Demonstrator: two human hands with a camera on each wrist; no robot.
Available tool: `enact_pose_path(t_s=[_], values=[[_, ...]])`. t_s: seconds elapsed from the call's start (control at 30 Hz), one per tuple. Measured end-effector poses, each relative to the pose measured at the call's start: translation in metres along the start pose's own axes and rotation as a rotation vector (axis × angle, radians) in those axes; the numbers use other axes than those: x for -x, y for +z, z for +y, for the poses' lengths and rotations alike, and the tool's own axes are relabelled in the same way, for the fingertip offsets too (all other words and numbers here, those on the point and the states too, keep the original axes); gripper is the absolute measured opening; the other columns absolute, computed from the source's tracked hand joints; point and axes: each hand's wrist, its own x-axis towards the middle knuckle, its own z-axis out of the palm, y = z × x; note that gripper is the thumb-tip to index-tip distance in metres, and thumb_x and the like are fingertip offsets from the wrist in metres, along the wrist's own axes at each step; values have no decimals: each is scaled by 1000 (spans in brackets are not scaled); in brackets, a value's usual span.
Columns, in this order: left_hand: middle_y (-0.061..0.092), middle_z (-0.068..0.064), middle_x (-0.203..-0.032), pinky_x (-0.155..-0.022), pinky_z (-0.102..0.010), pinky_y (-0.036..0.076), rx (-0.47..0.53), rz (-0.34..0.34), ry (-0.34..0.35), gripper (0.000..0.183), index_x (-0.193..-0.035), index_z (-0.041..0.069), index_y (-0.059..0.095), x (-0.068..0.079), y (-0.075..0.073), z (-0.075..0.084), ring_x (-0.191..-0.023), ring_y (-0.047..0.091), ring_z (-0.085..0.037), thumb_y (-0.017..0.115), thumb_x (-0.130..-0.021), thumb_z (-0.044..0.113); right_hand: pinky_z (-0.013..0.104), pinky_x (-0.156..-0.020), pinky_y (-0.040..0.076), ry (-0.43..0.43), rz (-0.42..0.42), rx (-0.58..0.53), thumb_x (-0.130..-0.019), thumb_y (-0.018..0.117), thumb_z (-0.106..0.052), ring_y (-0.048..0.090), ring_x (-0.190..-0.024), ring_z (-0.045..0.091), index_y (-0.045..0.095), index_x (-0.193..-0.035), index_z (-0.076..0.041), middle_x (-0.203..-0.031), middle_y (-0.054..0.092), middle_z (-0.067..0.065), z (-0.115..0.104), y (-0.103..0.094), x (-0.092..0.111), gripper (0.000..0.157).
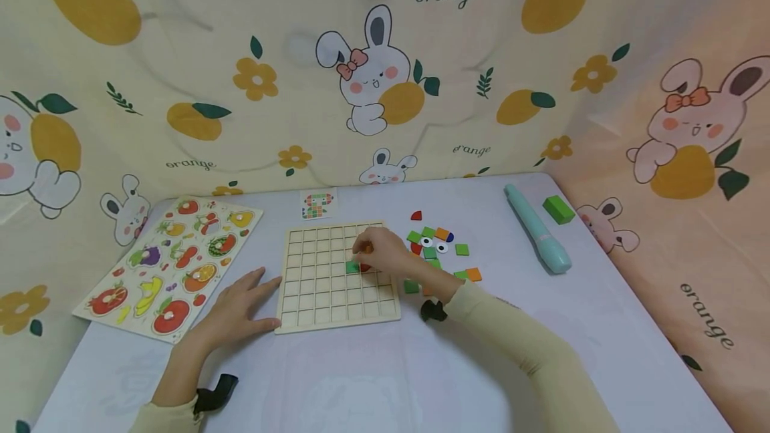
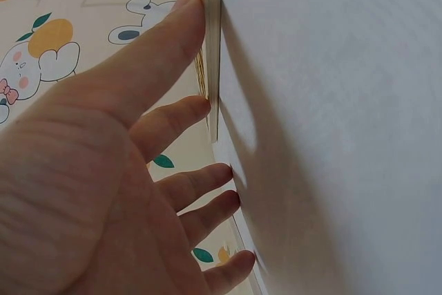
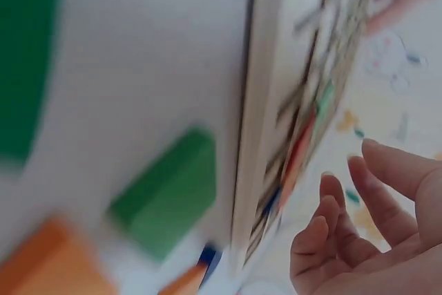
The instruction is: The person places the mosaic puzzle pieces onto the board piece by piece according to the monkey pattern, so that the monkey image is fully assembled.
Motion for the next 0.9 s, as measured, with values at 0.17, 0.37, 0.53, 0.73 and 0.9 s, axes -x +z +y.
enact_pose_path(t_s=[0.17, 0.37, 0.53, 0.73, 0.9], values=[[39, -32, -149, -101, -75, 31, 5, 3, -1, 78, -142, 8, 55, -1, 0, 2, -137, 33, -54, 81, -80, 46, 26, -61, 48, 36, 99, -163, -90, 73, -6, 56, -72, 19, 73, -94, -1, -86, 67, 4, 31, -34, 14, 6], [37, -32, -150, -102, -75, 31, -3, -10, -9, 79, -143, 8, 54, -1, -2, 2, -137, 33, -54, 80, -80, 47, 29, -73, 53, 235, 183, -212, -91, 71, -8, 60, -84, 24, 73, -103, 1, -98, 68, 11, 73, -69, 43, 14], [37, -32, -150, -101, -75, 30, 0, -10, -12, 78, -143, 8, 54, 0, -4, 2, -137, 32, -54, 80, -81, 47, 31, -81, 52, 338, 211, -227, -94, 69, -8, 60, -94, 30, 71, -112, 3, -106, 68, 16, 95, -88, 65, 21], [37, -32, -150, -101, -75, 30, 4, -6, -5, 79, -143, 8, 54, 0, -1, 0, -136, 33, -55, 79, -81, 49, 29, -79, 55, 375, 204, -295, -91, 71, -5, 60, -96, 29, 69, -115, 5, -112, 69, 19, 109, -92, 78, 26], [37, -32, -150, -101, -75, 31, -1, -5, 0, 80, -144, 8, 53, -1, 2, -2, -136, 33, -55, 79, -80, 51, 30, -79, 56, 387, 202, -322, -90, 72, -4, 59, -94, 28, 69, -113, 4, -113, 69, 17, 115, -88, 80, 25]])
